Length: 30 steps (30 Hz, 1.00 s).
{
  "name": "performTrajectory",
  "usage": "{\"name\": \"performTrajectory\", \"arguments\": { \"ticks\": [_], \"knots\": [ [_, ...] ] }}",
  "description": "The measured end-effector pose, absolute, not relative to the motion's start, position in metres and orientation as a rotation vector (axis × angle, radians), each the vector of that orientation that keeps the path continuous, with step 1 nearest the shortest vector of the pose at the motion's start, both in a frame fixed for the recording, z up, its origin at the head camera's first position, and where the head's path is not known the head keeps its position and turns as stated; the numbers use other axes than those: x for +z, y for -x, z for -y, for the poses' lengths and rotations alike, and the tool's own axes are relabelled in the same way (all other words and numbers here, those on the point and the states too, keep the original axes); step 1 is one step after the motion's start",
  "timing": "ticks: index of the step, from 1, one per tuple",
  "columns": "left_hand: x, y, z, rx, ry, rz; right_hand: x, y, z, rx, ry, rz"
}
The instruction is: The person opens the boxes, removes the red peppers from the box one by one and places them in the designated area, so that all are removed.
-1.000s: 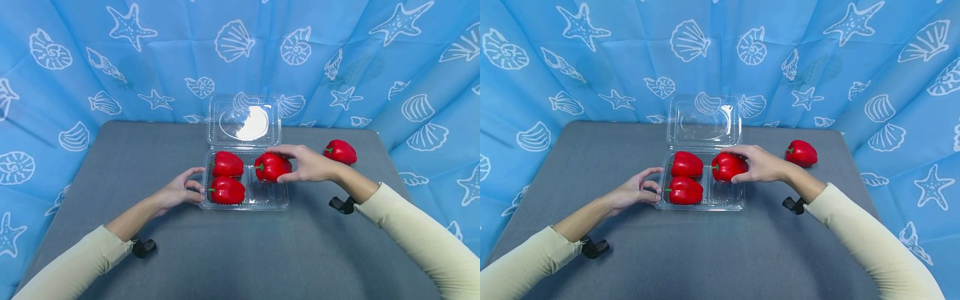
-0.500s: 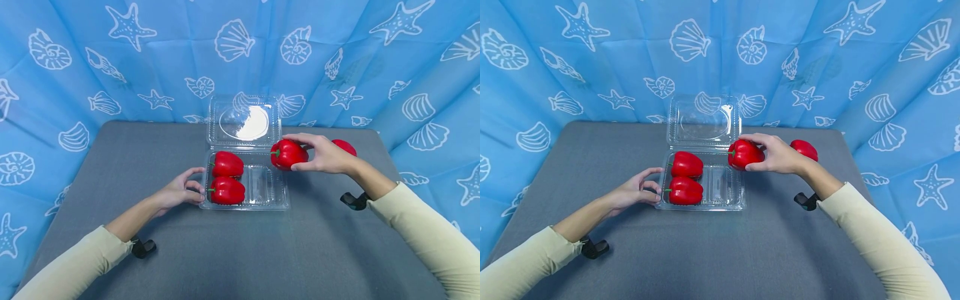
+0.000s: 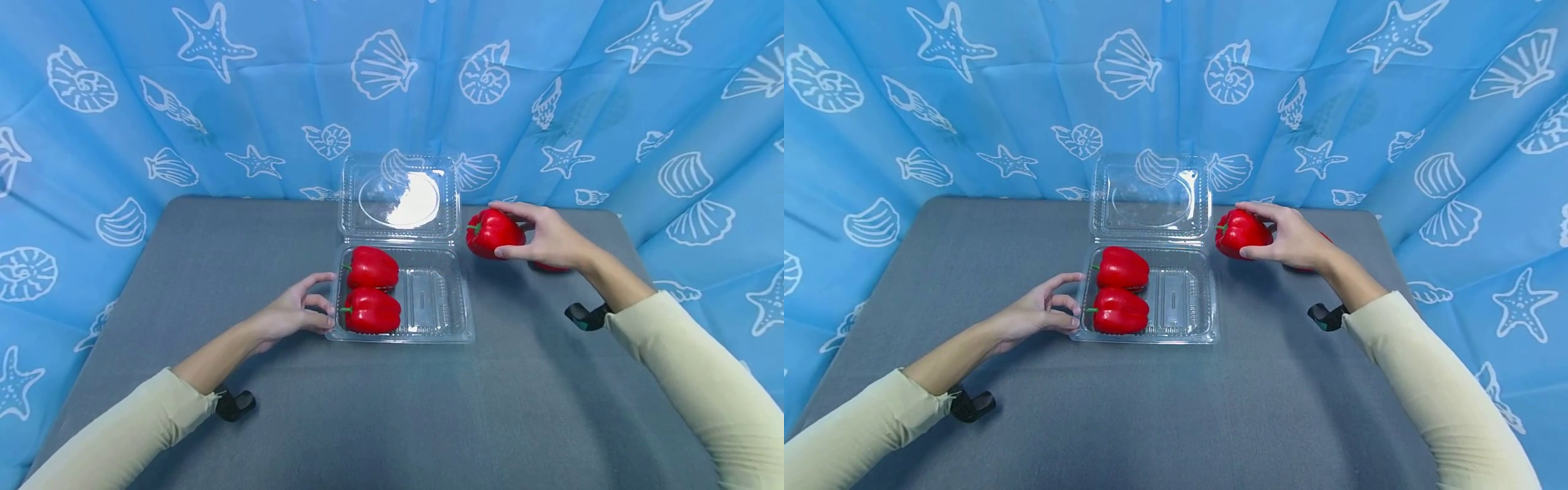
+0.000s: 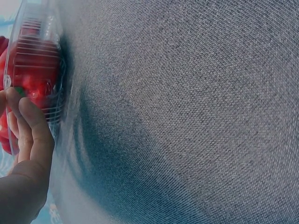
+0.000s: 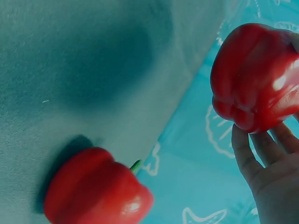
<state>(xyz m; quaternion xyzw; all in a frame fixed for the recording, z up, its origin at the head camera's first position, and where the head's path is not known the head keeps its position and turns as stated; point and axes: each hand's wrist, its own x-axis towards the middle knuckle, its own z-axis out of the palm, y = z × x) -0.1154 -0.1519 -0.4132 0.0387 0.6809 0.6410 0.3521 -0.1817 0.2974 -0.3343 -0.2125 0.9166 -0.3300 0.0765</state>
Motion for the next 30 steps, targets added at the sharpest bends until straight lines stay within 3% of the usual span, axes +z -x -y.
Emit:
{"name": "performTrajectory", "arguments": {
  "ticks": [30],
  "knots": [
    [-0.416, 0.115, 0.153, 1.658, -0.098, -1.761, -0.379, 0.202, -0.312, -0.748, 0.488, -2.731]
  ]
}}
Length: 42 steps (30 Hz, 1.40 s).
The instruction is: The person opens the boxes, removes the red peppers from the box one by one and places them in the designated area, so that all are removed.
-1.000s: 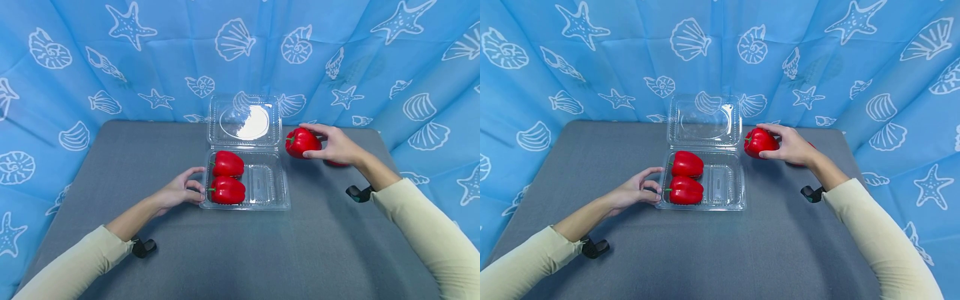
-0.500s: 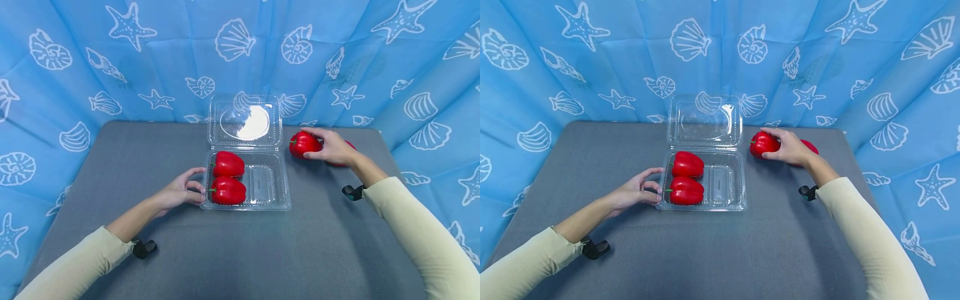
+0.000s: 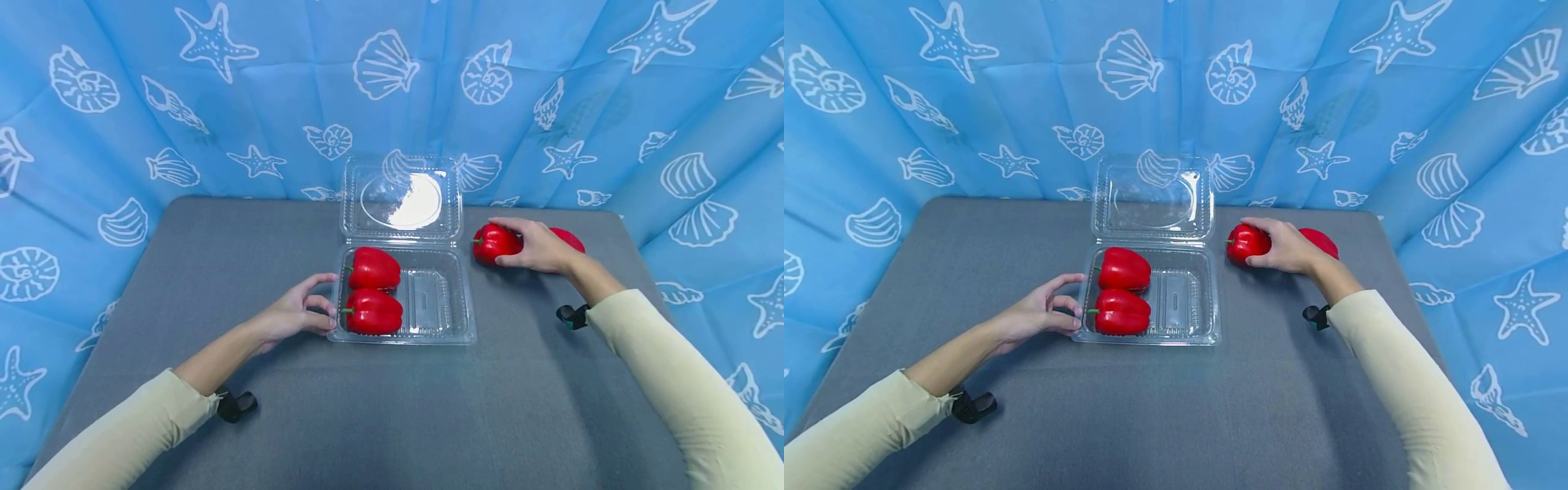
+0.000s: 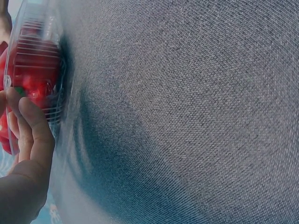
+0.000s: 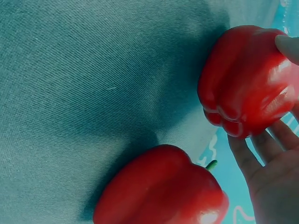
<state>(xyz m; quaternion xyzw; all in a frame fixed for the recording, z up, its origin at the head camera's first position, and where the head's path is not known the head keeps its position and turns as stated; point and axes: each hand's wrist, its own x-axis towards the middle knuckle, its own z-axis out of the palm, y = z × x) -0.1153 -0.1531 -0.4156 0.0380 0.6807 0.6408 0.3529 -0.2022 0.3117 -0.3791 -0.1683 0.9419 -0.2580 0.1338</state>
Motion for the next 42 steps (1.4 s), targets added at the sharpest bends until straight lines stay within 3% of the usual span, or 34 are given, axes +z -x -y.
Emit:
{"name": "performTrajectory", "arguments": {
  "ticks": [34, 42],
  "knots": [
    [-0.415, 0.115, 0.153, 1.666, -0.101, -1.756, -0.374, 0.198, -0.32, -0.734, 0.444, -2.745],
    [-0.415, 0.115, 0.153, 1.667, -0.098, -1.749, -0.35, 0.194, -0.316, -0.864, 0.469, -2.781]
  ]
}}
